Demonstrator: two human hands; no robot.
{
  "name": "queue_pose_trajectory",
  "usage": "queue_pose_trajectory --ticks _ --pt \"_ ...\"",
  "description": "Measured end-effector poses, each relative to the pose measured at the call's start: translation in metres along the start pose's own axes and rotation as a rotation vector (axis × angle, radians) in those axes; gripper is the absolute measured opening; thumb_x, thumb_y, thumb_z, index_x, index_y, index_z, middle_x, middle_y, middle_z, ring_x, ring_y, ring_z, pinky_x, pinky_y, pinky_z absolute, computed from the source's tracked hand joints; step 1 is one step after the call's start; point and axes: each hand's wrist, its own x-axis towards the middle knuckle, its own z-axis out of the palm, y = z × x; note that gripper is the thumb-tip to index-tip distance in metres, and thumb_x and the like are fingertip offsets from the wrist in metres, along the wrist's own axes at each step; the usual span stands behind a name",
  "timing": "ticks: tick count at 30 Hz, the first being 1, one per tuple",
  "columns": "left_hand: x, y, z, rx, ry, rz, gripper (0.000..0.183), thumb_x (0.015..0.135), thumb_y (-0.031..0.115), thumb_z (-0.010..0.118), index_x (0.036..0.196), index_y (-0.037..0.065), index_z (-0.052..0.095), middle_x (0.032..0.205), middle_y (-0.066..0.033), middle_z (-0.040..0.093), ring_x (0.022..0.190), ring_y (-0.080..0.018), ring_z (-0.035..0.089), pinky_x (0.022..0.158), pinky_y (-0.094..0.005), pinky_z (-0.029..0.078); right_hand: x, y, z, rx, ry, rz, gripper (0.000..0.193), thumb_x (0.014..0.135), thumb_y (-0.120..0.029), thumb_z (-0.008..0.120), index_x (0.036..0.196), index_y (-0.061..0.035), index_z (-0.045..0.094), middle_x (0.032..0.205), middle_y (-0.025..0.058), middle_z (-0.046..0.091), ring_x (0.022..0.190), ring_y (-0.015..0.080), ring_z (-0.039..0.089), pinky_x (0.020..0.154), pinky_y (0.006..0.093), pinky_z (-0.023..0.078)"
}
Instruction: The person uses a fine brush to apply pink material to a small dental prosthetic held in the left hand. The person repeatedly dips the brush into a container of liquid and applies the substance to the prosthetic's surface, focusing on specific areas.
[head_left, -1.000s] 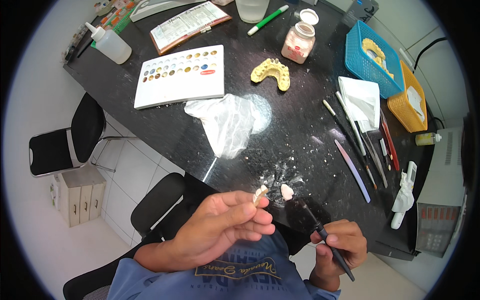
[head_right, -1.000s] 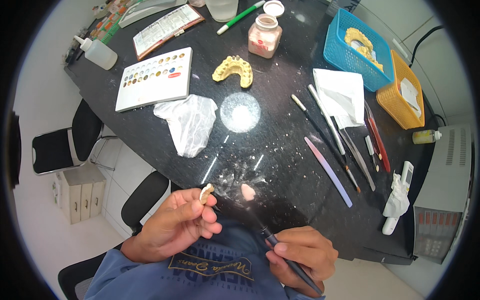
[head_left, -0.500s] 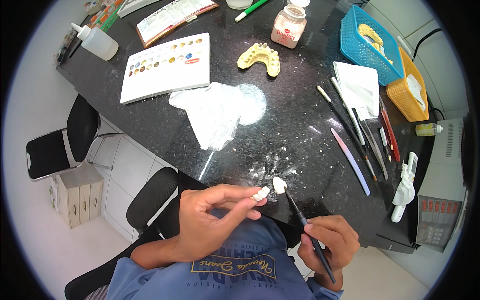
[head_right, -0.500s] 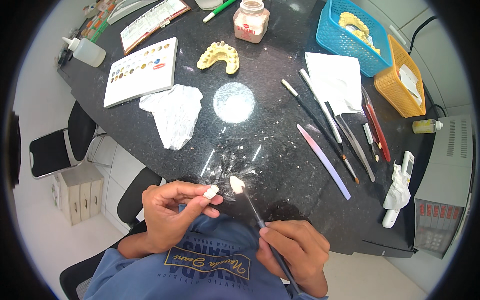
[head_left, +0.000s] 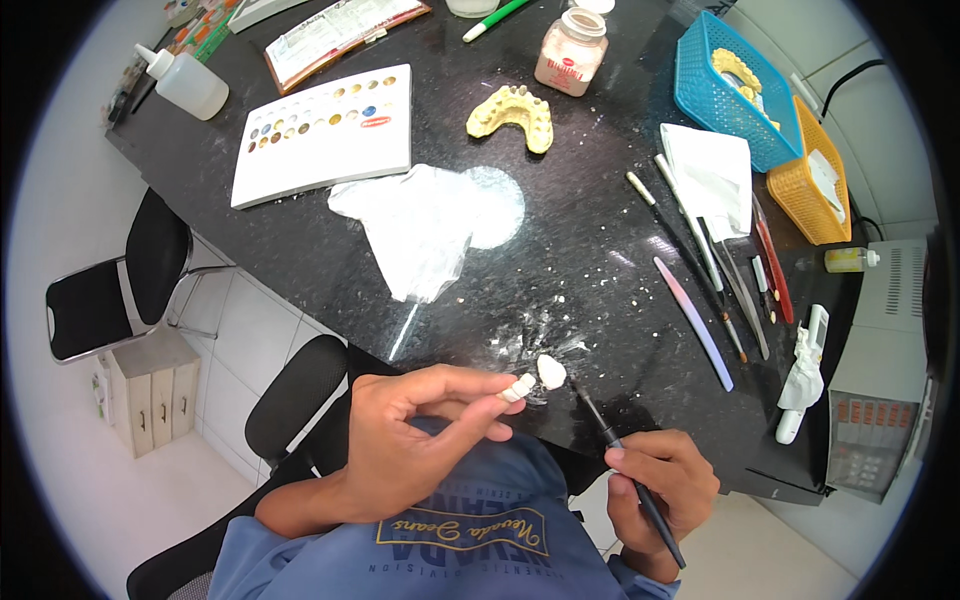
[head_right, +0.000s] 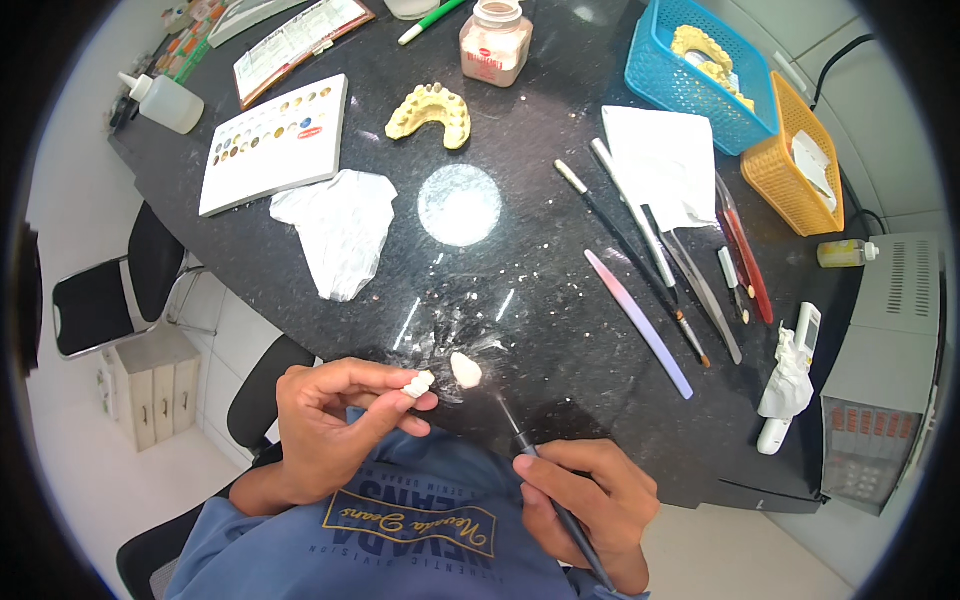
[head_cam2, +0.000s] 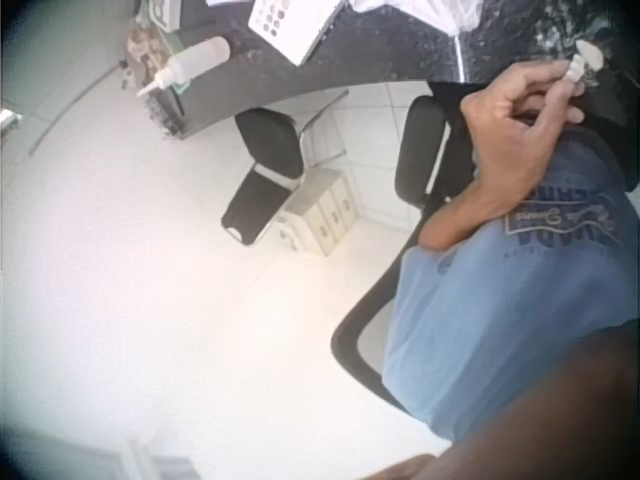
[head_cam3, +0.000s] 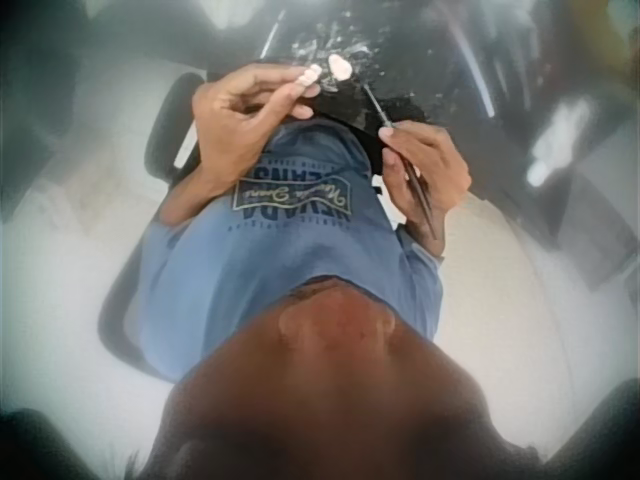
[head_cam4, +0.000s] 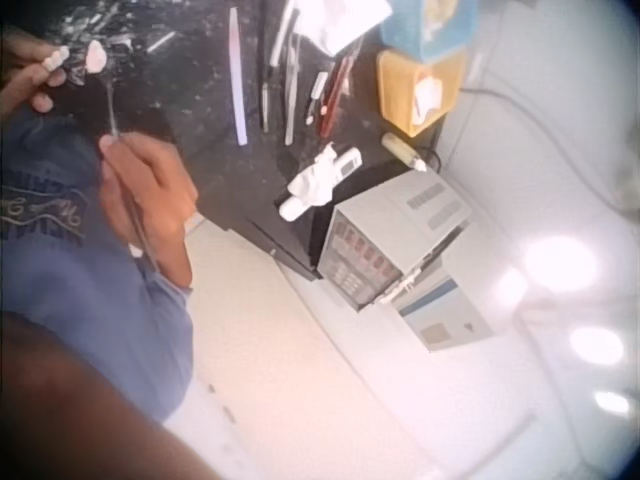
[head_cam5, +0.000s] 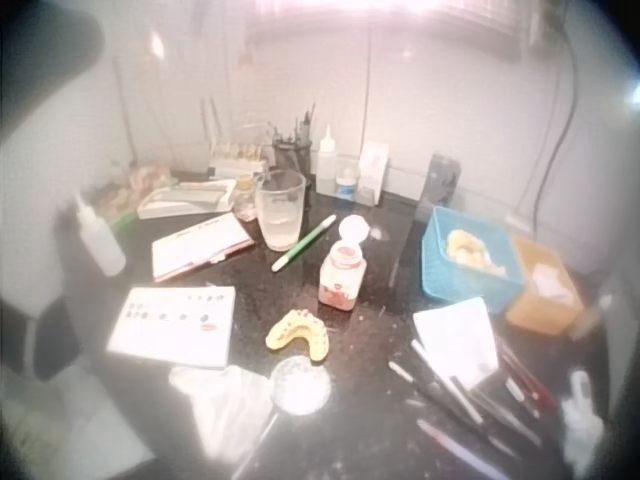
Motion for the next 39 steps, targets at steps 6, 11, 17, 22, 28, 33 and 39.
queue_pose_trajectory --ticks 6,11,17,22,28,33,39 --pt "-0.001 0.001 -0.001 -0.051 0.006 -0.048 0.017 0.088 -0.008 0.064 0.104 -0.010 0.068 0.094 -0.0205 0.072 0.084 -0.0229 0.073 0.071 -0.0258 0.061 0.008 0.014 -0.024 -0.134 0.331 -0.094 0.020 0.075 -0.002 0.073 0.093 0.0023 0.066 0.079 0.0149 0.068 0.069 0.0242 0.068 0.059 0.0304 0.054" --pt "0.011 0.014 -0.002 -0.043 0.035 0.154 0.014 0.088 -0.009 0.062 0.101 -0.009 0.068 0.091 -0.0208 0.072 0.081 -0.0236 0.073 0.070 -0.0282 0.061 0.055 0.026 -0.067 -0.283 0.358 -0.017 0.015 0.085 -0.007 0.068 0.097 0.0019 0.067 0.085 0.0136 0.069 0.071 0.0202 0.066 0.064 0.0269 0.051" --pt "0.036 0.035 0.011 -0.148 -0.020 0.252 0.016 0.088 -0.007 0.063 0.103 -0.008 0.069 0.095 -0.0179 0.073 0.083 -0.0208 0.073 0.074 -0.0263 0.060 0.124 0.054 -0.078 -0.518 0.381 -0.013 0.020 0.092 -0.016 0.065 0.101 0.0020 0.067 0.087 0.0183 0.069 0.076 0.0293 0.069 0.069 0.0360 0.053" --pt "0.038 0.035 0.016 -0.142 -0.058 0.235 0.014 0.092 -0.006 0.060 0.104 -0.011 0.066 0.091 -0.0222 0.071 0.080 -0.0254 0.073 0.075 -0.0312 0.061 0.145 0.068 -0.069 -0.660 0.296 -0.039 0.027 0.086 -0.018 0.071 0.106 -0.0003 0.067 0.084 0.0187 0.068 0.077 0.0309 0.068 0.069 0.0376 0.052" --pt "0.038 0.047 0.007 -0.300 -0.159 0.020 0.015 0.092 -0.006 0.060 0.105 -0.012 0.064 0.094 -0.0244 0.071 0.083 -0.0259 0.073 0.077 -0.0320 0.061 0.151 0.053 -0.063 -0.484 0.299 -0.015 0.025 0.083 -0.005 0.070 0.108 -0.0038 0.069 0.081 0.0132 0.065 0.073 0.0244 0.066 0.069 0.0331 0.051" --pt "0.042 0.051 -0.002 -0.490 -0.309 -0.235 0.017 0.093 -0.001 0.061 0.106 -0.011 0.062 0.093 -0.0250 0.071 0.081 -0.0266 0.073 0.075 -0.0313 0.061 0.142 0.019 -0.063 -0.350 0.319 -0.082 0.027 0.082 -0.001 0.070 0.108 -0.0052 0.071 0.083 0.0099 0.066 0.075 0.0181 0.066 0.070 0.0297 0.051" --pt "0.047 0.048 -0.007 -0.641 -0.546 -0.475 0.021 0.094 0.004 0.061 0.110 -0.011 0.060 0.093 -0.0232 0.071 0.081 -0.0277 0.073 0.075 -0.0319 0.061 0.129 -0.005 -0.055 -0.188 0.113 -0.228 0.041 0.074 0.008 0.071 0.112 -0.0067 0.072 0.093 0.0125 0.072 0.077 0.0198 0.068 0.070 0.0283 0.052"
